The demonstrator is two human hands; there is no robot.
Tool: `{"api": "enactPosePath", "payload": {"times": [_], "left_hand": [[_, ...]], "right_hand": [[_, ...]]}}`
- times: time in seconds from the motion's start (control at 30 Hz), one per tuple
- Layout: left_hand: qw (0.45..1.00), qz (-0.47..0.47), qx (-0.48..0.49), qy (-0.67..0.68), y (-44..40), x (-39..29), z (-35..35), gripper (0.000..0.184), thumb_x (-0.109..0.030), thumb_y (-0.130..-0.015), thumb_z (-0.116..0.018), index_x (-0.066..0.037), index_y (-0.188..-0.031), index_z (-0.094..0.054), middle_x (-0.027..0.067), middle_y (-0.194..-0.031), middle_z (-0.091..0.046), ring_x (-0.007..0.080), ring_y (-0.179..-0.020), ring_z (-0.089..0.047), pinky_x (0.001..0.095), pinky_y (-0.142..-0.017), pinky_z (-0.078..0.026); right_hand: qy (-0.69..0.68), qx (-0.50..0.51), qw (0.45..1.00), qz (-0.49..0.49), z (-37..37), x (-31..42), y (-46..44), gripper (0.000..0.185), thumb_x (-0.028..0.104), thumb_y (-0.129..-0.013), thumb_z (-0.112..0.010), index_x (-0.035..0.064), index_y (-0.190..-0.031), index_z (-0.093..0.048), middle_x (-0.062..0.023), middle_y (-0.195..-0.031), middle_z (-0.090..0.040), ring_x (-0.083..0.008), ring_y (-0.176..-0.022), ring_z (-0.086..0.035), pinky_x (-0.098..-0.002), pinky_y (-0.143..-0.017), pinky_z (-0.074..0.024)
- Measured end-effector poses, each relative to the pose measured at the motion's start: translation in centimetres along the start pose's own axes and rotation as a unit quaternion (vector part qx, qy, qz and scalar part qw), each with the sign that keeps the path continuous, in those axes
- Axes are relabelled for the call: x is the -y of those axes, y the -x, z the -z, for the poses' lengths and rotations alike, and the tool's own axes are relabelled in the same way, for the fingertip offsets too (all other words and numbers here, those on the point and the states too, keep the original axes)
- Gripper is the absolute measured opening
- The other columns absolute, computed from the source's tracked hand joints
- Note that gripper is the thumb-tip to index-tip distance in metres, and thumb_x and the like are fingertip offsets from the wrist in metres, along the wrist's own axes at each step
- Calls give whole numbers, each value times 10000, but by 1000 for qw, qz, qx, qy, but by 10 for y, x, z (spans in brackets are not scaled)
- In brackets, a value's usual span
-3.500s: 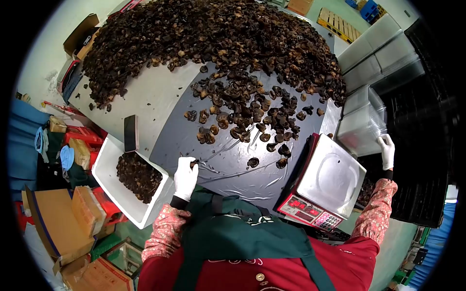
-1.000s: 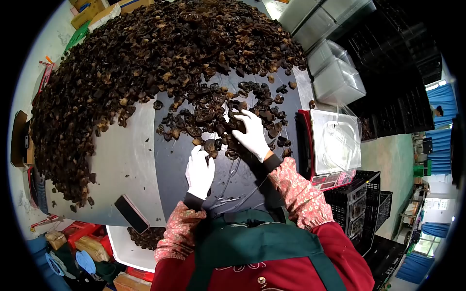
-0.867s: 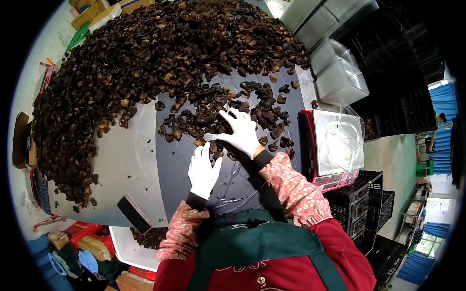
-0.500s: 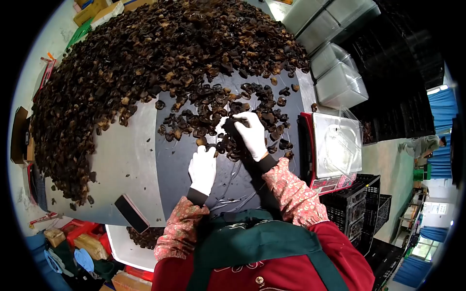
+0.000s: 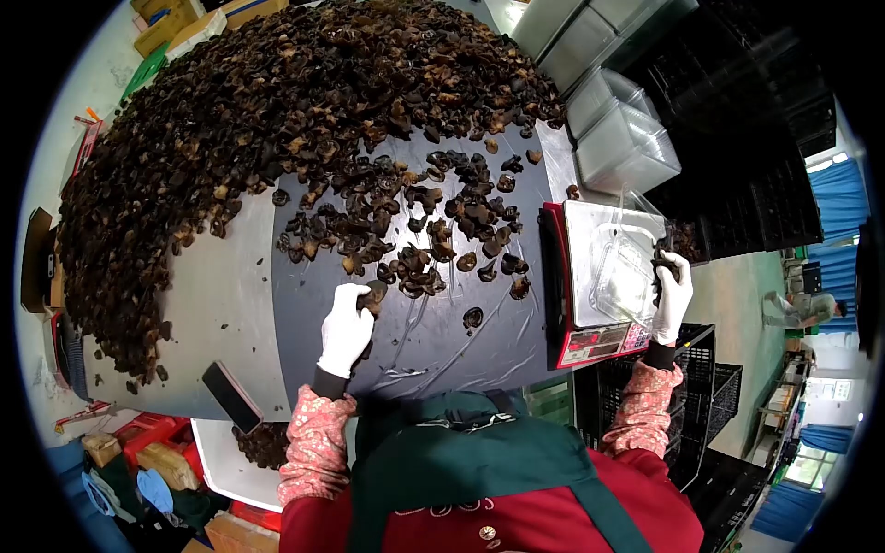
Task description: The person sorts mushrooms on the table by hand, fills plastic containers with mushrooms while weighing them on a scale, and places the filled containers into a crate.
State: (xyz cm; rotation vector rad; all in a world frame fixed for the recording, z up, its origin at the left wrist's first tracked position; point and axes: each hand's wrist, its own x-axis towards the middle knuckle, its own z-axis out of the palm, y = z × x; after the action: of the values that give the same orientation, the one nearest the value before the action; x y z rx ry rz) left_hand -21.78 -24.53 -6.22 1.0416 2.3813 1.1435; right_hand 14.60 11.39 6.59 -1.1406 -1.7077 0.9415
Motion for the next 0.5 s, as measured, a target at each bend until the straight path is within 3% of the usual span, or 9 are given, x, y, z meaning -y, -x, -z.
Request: {"api": "enactPosePath", "payload": {"times": [0.1, 0.13, 0.17, 0.23, 0.27, 0.37, 0.4, 0.5], "left_hand": [[999, 31, 22, 15, -9, -26, 4, 356, -133, -863, -630, -121, -1210, -554, 86, -1019, -637, 309, -708, -636, 410, -702, -516], [999, 33, 35, 11, -16, -32, 2, 441, -239, -887, -645, -140, -1302, -530, 92, -1042, -626, 309, -749, -646, 410, -708, -521], [999, 31, 37, 9, -23, -38, -3, 441, -239, -887, -645, -140, -1302, -530, 92, -1042, -626, 309, -749, -646, 410, -708, -521], [991, -45, 6, -127, -38, -43, -20, 533, -363, -892, -641, -140, -1356, -504, 107, -1055, -604, 316, -803, -653, 418, -723, -529], [985, -36, 26, -166, -47, -47, -29, 607, -446, -888, -624, -130, -1386, -482, 129, -1054, -586, 322, -852, -656, 432, -723, -530], [974, -27, 58, -218, -66, -60, -45, 417, -407, -900, -615, -81, -1159, -577, 144, -1010, -580, 325, -822, -663, 457, -675, -518], [973, -16, 51, -226, -70, -54, -52, 326, -373, -890, -629, -88, -1038, -577, 131, -991, -574, 326, -796, -661, 466, -664, -516], [973, -52, 48, -219, -69, -33, -54, 267, -325, -877, -647, -117, -1031, -579, 120, -982, -568, 329, -784, -657, 469, -659, -512]], "right_hand": [[137, 60, 984, 95, 22, -41, 3, 261, -74, -808, -567, 19, -1042, -639, -64, -1089, -618, -161, -1019, -576, -282, -954, -440], [207, 101, 966, 119, 23, -43, 6, 309, -60, -762, -584, 28, -1052, -643, -101, -1124, -617, -224, -1073, -578, -323, -994, -431], [291, 140, 932, 163, 23, -44, 6, 342, -18, -727, -622, 46, -1062, -653, -134, -1206, -606, -292, -1165, -546, -378, -1042, -407], [343, 174, 906, 175, 20, -31, 12, 390, 35, -730, -644, 67, -1119, -653, -154, -1308, -565, -326, -1245, -498, -412, -1077, -382], [363, 186, 897, 169, 20, -25, 12, 435, 76, -726, -675, 88, -1161, -655, -159, -1363, -539, -341, -1267, -478, -444, -1089, -370], [451, 118, 857, 219, 1, 7, 19, 404, 113, -786, -721, 95, -1183, -655, -151, -1288, -592, -323, -1199, -537, -421, -1033, -425], [425, 73, 869, 241, -13, 15, 25, 335, 102, -830, -702, 79, -1162, -666, -128, -1212, -633, -301, -1148, -572, -396, -996, -447], [193, 126, 957, 178, -75, 38, 48, 241, 87, -878, -666, 53, -1116, -688, -102, -1069, -671, -237, -991, -638, -328, -889, -490]]}}
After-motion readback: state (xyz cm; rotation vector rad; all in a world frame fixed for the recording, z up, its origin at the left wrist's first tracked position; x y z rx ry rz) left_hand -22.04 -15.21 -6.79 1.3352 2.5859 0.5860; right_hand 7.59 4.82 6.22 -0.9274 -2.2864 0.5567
